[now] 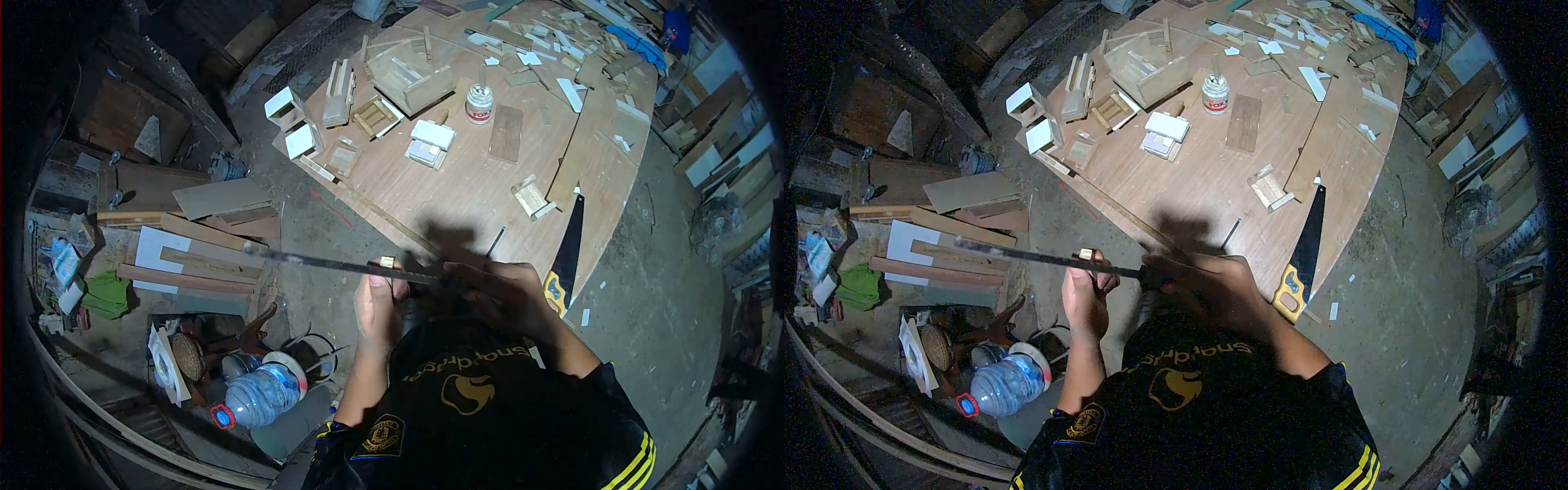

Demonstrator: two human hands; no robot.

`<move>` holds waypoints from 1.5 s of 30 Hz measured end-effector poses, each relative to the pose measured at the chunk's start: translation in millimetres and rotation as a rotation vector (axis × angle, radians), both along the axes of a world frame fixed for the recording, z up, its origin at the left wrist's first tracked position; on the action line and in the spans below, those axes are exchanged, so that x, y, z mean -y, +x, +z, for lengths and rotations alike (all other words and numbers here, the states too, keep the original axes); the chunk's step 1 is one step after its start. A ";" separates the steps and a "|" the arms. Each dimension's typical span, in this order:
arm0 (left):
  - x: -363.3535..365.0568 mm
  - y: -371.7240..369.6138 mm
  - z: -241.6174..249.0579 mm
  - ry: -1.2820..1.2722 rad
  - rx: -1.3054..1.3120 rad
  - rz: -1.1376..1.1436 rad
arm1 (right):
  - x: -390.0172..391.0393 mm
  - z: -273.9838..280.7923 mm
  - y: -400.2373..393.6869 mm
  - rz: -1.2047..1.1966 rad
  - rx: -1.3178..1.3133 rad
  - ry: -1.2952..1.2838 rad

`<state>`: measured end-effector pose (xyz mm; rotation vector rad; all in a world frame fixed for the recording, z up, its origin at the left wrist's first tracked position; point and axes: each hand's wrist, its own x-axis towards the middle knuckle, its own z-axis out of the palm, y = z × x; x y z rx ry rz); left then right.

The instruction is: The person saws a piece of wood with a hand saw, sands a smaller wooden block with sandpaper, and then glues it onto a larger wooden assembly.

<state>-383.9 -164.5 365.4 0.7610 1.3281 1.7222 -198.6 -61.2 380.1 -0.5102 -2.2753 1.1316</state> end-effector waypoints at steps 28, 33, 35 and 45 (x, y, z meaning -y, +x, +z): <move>1.9 1.3 8.8 -0.183 0.559 -0.065 | -4.4 -36.6 -11.3 -0.130 0.027 0.115; 2.7 2.7 -5.2 -0.105 0.359 0.011 | -0.7 -12.8 -4.7 -0.032 0.014 -0.503; 4.9 -1.8 -7.2 -0.050 0.277 -0.060 | 1.4 -20.4 -8.3 -0.004 -0.047 -0.543; 4.9 -2.0 1.3 -0.014 0.218 -0.092 | 5.3 -3.3 -16.4 -0.017 -0.182 -0.137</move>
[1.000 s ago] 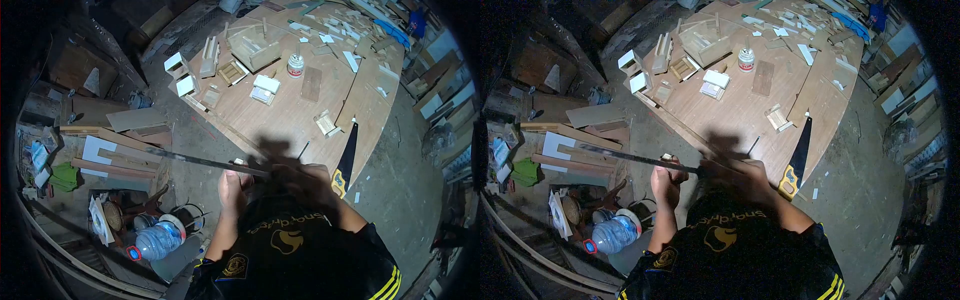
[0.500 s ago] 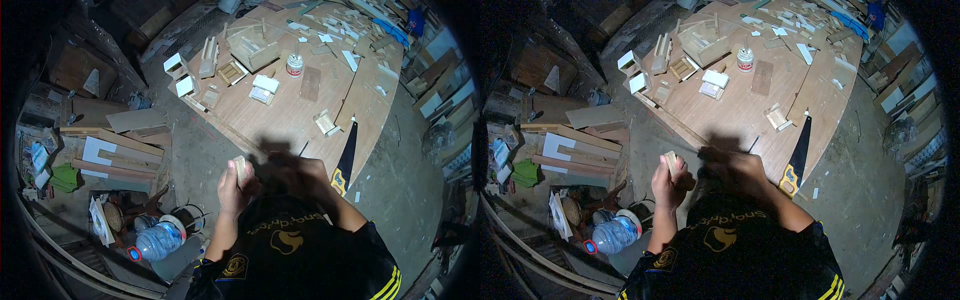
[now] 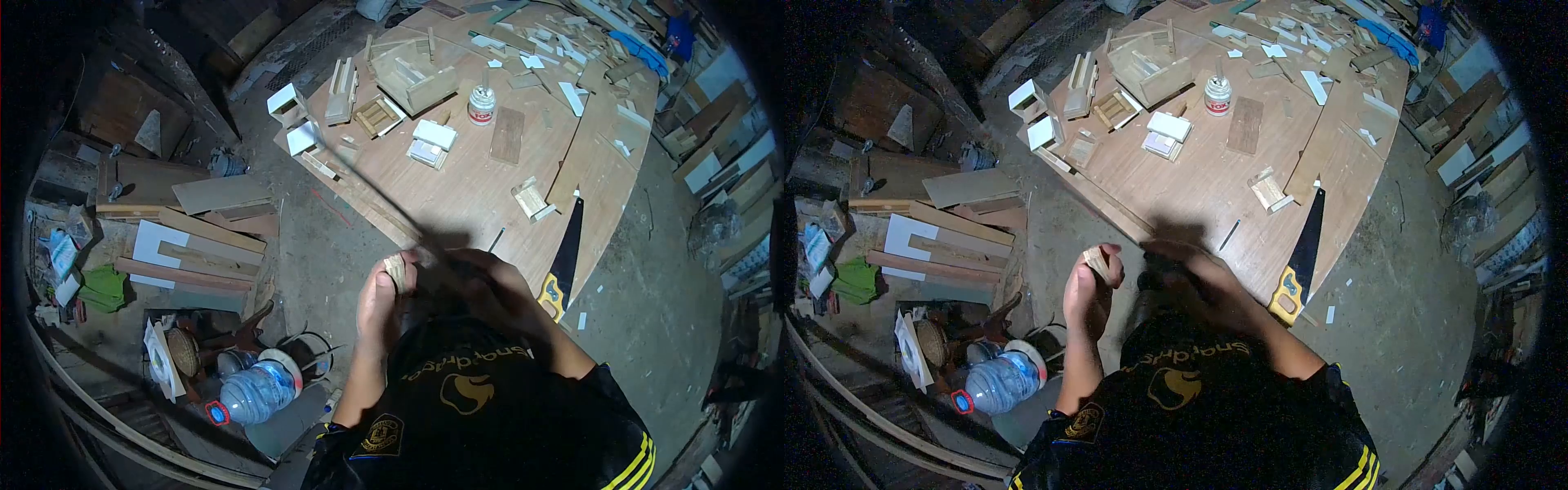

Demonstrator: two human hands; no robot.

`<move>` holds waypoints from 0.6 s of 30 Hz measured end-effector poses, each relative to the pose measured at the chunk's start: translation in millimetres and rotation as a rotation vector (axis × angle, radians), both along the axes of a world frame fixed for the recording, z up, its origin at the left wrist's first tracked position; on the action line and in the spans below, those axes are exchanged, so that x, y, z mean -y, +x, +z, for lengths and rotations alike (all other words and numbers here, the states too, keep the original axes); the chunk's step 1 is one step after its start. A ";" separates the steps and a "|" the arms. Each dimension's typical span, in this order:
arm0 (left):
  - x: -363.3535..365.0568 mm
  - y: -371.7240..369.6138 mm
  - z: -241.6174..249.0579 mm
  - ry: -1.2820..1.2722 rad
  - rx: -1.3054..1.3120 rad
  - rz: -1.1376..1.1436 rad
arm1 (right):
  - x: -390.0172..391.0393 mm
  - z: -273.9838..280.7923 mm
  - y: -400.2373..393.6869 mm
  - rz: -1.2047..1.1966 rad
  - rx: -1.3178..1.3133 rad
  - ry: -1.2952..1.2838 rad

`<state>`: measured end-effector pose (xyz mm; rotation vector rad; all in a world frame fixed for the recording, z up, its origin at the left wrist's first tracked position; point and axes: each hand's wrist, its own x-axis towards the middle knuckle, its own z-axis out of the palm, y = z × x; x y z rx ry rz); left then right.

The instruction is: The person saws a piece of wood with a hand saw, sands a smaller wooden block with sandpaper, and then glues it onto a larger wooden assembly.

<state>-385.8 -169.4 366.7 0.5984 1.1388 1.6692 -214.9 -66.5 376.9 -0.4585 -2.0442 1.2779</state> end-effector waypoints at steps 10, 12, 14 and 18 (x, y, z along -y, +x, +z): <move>2.7 6.7 6.6 -0.056 -0.312 0.022 | -6.9 2.6 19.9 0.097 0.159 0.108; 4.0 6.8 9.2 -0.040 -0.369 0.003 | -7.5 2.9 23.2 0.083 0.228 0.171; 4.9 7.7 8.8 -0.047 -0.445 0.019 | -11.8 -6.3 29.9 0.090 0.270 0.227; 6.9 8.5 10.1 -0.064 -0.532 0.006 | -10.2 -1.8 29.8 0.080 0.270 0.217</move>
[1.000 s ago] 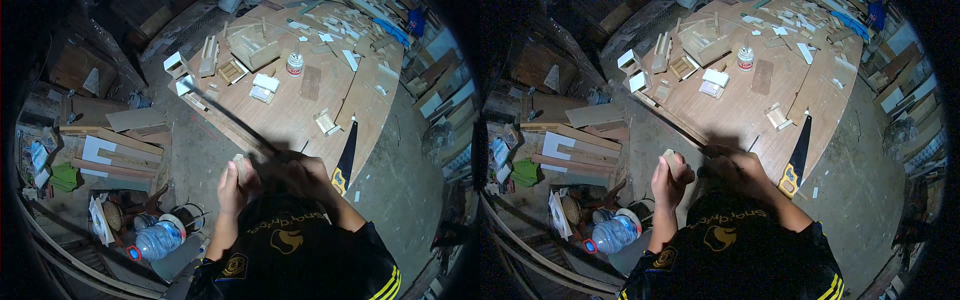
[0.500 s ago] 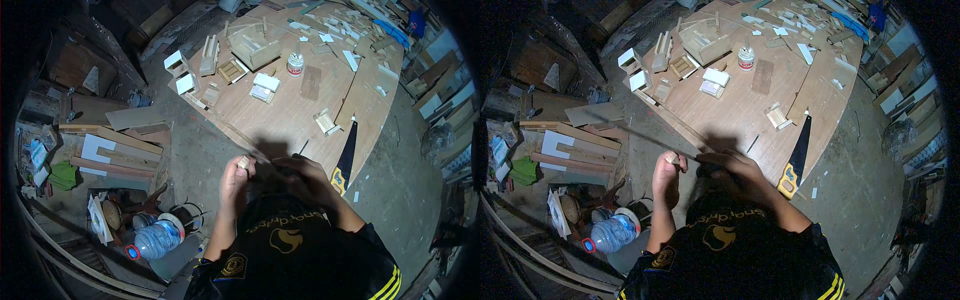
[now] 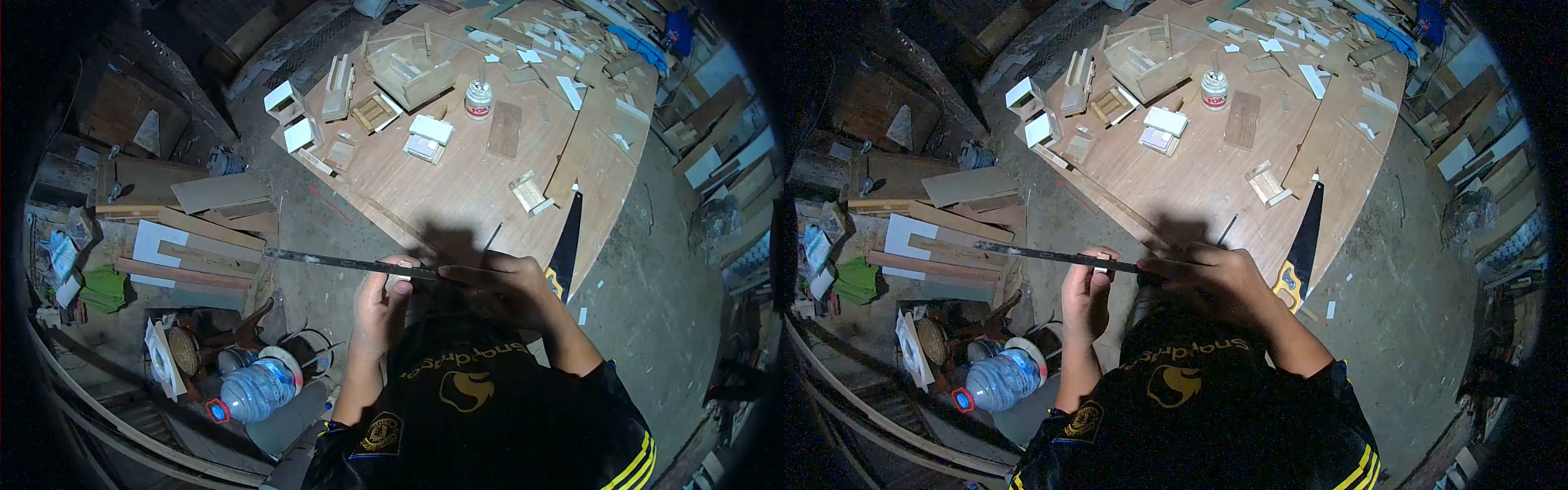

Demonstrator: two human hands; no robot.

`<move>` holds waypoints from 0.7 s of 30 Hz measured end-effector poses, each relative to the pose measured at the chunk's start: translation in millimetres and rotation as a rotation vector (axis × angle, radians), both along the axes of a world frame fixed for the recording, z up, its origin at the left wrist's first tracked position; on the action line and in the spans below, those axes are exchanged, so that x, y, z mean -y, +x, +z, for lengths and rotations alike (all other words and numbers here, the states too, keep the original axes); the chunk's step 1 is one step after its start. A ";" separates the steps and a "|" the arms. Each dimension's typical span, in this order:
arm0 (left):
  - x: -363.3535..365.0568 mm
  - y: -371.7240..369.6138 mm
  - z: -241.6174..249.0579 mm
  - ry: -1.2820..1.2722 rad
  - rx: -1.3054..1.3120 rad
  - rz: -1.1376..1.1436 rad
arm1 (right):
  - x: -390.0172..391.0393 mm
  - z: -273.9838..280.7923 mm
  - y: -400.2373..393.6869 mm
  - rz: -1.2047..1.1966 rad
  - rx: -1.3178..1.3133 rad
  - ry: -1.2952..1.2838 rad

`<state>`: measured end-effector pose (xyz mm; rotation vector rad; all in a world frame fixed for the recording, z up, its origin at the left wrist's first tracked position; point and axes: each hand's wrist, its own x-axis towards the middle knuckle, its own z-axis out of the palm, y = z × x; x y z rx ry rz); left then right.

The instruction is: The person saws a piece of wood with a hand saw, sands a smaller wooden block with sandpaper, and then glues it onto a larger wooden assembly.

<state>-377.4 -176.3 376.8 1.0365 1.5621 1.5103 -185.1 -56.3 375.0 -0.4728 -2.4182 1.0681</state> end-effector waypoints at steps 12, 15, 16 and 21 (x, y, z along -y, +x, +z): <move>1.2 7.5 -18.4 -0.019 -0.308 0.188 | 10.7 -2.3 -5.5 -0.042 -0.059 -0.004; 1.4 13.5 -17.0 -0.065 -0.049 0.208 | 12.7 2.9 -7.9 -0.060 0.012 0.049; 1.6 13.8 -18.9 -0.065 -0.050 0.208 | 12.5 -3.7 -6.5 -0.060 0.011 0.049; 1.6 16.6 -22.4 -0.031 -0.043 0.249 | 14.9 -9.4 -8.7 -0.065 -0.062 -0.018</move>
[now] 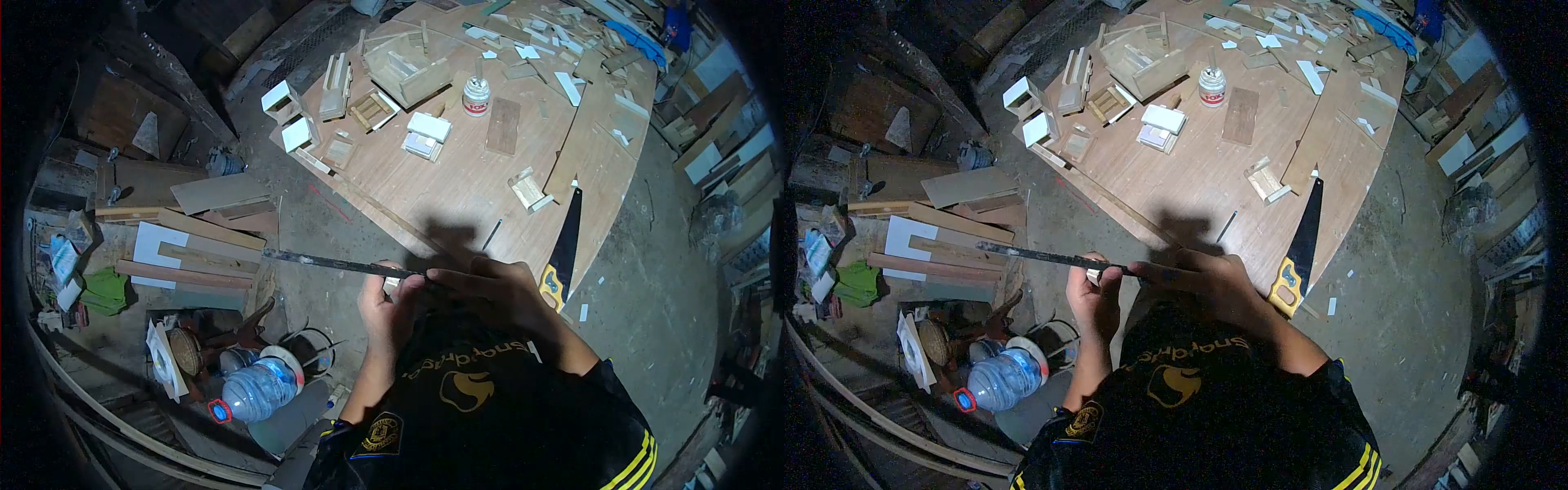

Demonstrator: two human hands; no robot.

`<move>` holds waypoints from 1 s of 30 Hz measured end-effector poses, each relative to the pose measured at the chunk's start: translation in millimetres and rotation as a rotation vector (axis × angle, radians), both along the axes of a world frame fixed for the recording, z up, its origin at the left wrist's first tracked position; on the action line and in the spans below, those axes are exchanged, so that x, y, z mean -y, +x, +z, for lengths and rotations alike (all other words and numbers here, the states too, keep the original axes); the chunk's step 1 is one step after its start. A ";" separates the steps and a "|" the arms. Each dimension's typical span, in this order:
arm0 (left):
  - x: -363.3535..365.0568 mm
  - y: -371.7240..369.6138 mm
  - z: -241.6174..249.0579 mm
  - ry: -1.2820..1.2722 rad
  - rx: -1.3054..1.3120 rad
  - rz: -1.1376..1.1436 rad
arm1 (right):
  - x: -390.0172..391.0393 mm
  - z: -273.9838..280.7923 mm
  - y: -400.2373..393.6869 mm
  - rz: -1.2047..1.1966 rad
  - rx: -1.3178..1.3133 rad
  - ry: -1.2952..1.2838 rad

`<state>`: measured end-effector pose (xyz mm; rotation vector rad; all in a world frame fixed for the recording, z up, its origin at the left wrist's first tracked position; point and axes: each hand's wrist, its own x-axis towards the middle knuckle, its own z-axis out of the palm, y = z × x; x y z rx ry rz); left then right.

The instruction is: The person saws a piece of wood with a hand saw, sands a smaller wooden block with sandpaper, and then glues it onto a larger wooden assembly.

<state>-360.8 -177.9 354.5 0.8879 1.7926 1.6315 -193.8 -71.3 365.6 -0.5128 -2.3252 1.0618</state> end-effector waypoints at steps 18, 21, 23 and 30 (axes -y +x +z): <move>8.2 -14.1 1.4 0.043 0.075 -0.070 | -0.7 -7.2 12.0 0.032 -0.014 -0.101; 8.2 -17.1 2.0 0.019 0.099 -0.086 | 2.0 -13.9 5.4 0.058 -0.042 -0.031; 8.9 -18.5 2.8 0.036 -0.008 -0.125 | -0.8 -26.3 6.6 0.080 -0.048 -0.048; 12.2 -21.9 -3.4 0.041 0.253 -0.154 | -3.8 -5.3 1.7 0.136 0.008 -0.053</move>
